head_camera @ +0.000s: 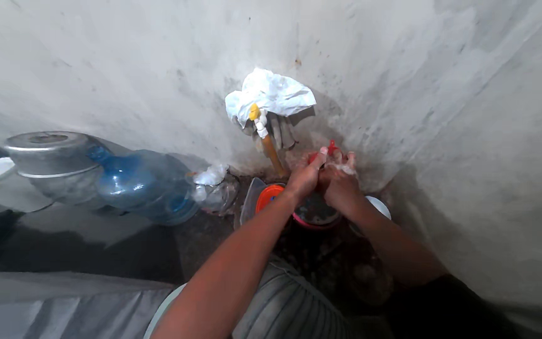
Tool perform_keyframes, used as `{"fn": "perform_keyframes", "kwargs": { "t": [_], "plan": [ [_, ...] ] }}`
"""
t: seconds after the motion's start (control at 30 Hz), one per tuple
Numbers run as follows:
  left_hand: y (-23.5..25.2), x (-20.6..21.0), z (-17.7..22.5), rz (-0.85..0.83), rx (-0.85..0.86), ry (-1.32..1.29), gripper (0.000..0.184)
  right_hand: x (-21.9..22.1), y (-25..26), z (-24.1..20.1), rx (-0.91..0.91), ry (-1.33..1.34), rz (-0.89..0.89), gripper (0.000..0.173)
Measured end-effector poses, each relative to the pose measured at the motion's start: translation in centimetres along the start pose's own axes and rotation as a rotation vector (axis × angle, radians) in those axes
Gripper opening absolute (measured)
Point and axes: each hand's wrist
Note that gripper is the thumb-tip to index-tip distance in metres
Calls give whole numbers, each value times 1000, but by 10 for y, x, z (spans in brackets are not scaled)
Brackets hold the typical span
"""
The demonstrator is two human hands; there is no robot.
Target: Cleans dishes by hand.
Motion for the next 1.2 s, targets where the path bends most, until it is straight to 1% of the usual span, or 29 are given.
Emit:
{"fn": "perform_keyframes", "kwargs": {
  "t": [0.1,0.17,0.23,0.3,0.37,0.4,0.43,0.5,0.53,0.6,0.67,0.7,0.77,0.8,0.87,0.9,0.93,1.0,1.03,1.07,1.1,1.13,1.17,1.2],
  "plan": [
    [2,-1,-2,16,33,60,57,4,-1,2,-17,40,68,49],
    [6,2,-7,45,65,63,60,6,2,0,25,66,105,50],
    [-3,2,1,38,96,25,56,0,4,0,57,156,128,39],
    [-7,1,4,38,118,-39,53,-2,2,3,22,301,215,27],
    [-8,0,3,41,116,-83,54,5,-3,4,-36,426,366,29],
    [-9,0,4,49,118,-83,53,6,-5,4,-63,449,395,28],
    [-12,1,4,61,124,-60,52,7,-7,4,-83,469,378,24],
    [-16,-1,2,86,140,18,53,7,-11,5,-93,523,236,20],
    [-16,-2,0,98,158,56,54,7,-12,7,-83,538,153,23],
    [-20,-1,2,114,224,135,55,12,-16,11,-33,469,67,29],
    [-30,6,11,100,278,223,54,16,-24,13,60,326,24,40],
    [-38,11,17,86,281,269,54,14,-28,12,95,272,1,42],
    [-37,18,17,92,327,356,58,2,-28,8,168,211,-74,45],
    [-35,21,15,101,356,403,59,0,-26,9,169,190,-67,44],
    [-34,24,14,89,392,511,62,9,-24,21,98,164,-35,41],
    [-34,25,14,73,398,558,65,13,-24,29,71,220,-26,40],
    [-34,26,13,61,408,601,66,10,-25,33,97,358,-52,39],
    [-34,27,11,35,440,645,66,-13,-28,33,235,801,-150,28],
    [-35,27,12,22,452,650,66,-18,-28,37,307,1035,-194,18],
    [-35,28,13,5,457,644,67,-25,-28,39,390,1258,-237,12],
    [-36,29,15,-14,459,641,68,-27,-31,42,403,1453,-236,12],
    [-37,31,17,-35,456,641,69,-24,-35,43,366,1602,-176,11],
    [-39,33,20,-59,452,648,69,-13,-34,45,311,1688,-93,18],
    [-41,33,23,-84,450,663,68,1,-31,49,281,1715,-26,22]
  ]
}}
Point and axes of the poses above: each hand's wrist, its own y-axis towards the middle knuckle, its own x-axis out of the palm, z = x × y
